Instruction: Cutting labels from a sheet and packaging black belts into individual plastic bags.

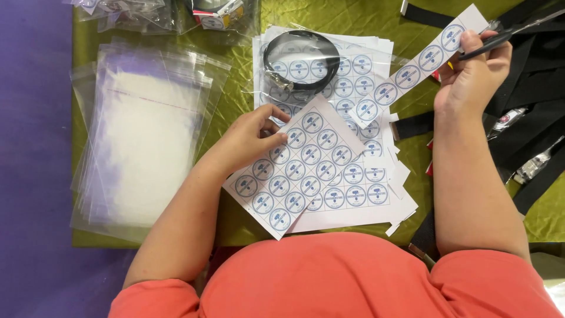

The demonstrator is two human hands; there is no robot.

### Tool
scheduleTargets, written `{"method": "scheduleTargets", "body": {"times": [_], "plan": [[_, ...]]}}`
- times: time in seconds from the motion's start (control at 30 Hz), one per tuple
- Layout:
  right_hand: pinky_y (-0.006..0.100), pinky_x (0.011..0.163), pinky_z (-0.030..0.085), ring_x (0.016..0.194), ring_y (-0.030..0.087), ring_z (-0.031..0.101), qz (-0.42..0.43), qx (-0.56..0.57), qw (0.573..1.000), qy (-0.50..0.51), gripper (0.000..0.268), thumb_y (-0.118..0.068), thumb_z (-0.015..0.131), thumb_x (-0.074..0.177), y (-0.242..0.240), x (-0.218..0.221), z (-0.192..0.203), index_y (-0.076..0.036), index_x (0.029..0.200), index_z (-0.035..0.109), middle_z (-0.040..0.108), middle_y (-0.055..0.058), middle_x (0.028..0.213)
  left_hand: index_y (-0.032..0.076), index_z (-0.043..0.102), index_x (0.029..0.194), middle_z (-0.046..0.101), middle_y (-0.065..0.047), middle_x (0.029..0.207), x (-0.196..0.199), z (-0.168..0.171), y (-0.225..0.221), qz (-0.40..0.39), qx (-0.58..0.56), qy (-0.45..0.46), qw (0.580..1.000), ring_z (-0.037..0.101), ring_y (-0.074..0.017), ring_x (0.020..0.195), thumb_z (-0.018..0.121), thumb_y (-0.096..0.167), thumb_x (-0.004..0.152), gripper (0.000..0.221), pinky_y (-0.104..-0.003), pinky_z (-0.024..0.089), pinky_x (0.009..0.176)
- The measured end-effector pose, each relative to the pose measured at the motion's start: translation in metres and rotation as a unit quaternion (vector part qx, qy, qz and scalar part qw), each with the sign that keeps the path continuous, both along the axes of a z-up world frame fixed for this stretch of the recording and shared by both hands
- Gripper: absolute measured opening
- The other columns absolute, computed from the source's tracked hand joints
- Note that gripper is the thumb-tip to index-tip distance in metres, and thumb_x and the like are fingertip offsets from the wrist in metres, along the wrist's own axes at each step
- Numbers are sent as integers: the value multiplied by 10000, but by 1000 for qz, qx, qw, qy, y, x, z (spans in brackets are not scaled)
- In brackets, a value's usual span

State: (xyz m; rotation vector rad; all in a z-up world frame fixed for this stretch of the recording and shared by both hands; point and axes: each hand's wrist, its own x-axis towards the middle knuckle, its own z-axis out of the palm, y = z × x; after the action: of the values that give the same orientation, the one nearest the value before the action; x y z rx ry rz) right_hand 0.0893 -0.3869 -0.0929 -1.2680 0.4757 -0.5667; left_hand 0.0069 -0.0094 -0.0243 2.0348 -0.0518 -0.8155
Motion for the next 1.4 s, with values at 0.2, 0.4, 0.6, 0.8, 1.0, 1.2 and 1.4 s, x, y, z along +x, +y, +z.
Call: {"method": "scheduleTargets", "body": {"times": [0.2, 0.4, 0.6, 0.8, 1.0, 1.2, 1.4], "plan": [[316, 450, 502, 643, 188, 667, 17, -9, 999, -31, 238, -46, 812, 951, -11, 1, -16, -161, 1006, 611, 694, 63, 899, 209, 738, 1197, 779, 28, 903, 2, -13, 2, -21, -33, -49, 998, 663, -60, 755, 719, 188, 921, 278, -258, 535, 747], [320, 556, 513, 721, 169, 672, 9, -2, 999, -34, 264, 4, 783, 956, -5, 2, -11, -185, 978, 599, 710, 1, 930, 228, 769, 1193, 790, 5, 954, -1, -4, 0, -19, -14, -55, 998, 702, -90, 821, 711, 213, 930, 269, -274, 582, 813], [330, 444, 426, 626, 189, 607, -5, 7, 998, -67, 249, 21, 772, 963, -23, 11, -19, -151, 951, 593, 621, 57, 842, 212, 755, 1230, 791, -7, 997, -7, -1, -5, -16, -8, -79, 997, 704, -101, 839, 707, 188, 934, 300, -282, 591, 845], [364, 595, 571, 751, 237, 709, 14, -1, 996, -88, 234, -32, 790, 969, -32, 15, -20, -179, 952, 609, 690, 69, 910, 191, 731, 1247, 767, -33, 1077, -12, -23, -23, -88, 27, -249, 964, 677, -220, 1007, 634, 204, 984, 281, -407, 524, 864], [302, 518, 518, 644, 169, 621, -9, 62, 997, -47, 256, -2, 800, 928, -6, 9, 5, -172, 904, 610, 640, 28, 817, 117, 709, 1225, 702, -65, 1150, -12, -64, -50, -125, 94, -506, 848, 623, -296, 991, 718, 107, 916, 309, -460, 498, 813], [294, 498, 518, 646, 197, 678, 40, 70, 995, -59, 233, -6, 787, 944, 8, 2, 12, -150, 943, 605, 697, 67, 840, 66, 576, 1381, 665, -176, 1276, -18, -30, -64, -94, 23, -403, 910, 606, -397, 1190, 636, 159, 1001, 395, -504, 518, 901], [271, 460, 555, 687, 216, 735, 110, 106, 986, -61, 218, 23, 790, 947, 36, -17, 39, -128, 947, 633, 731, 77, 850, 63, 445, 1487, 606, -131, 1421, -11, -24, -80, -47, -60, -363, 929, 580, -267, 1305, 576, 262, 1043, 504, -417, 485, 1053]]}}
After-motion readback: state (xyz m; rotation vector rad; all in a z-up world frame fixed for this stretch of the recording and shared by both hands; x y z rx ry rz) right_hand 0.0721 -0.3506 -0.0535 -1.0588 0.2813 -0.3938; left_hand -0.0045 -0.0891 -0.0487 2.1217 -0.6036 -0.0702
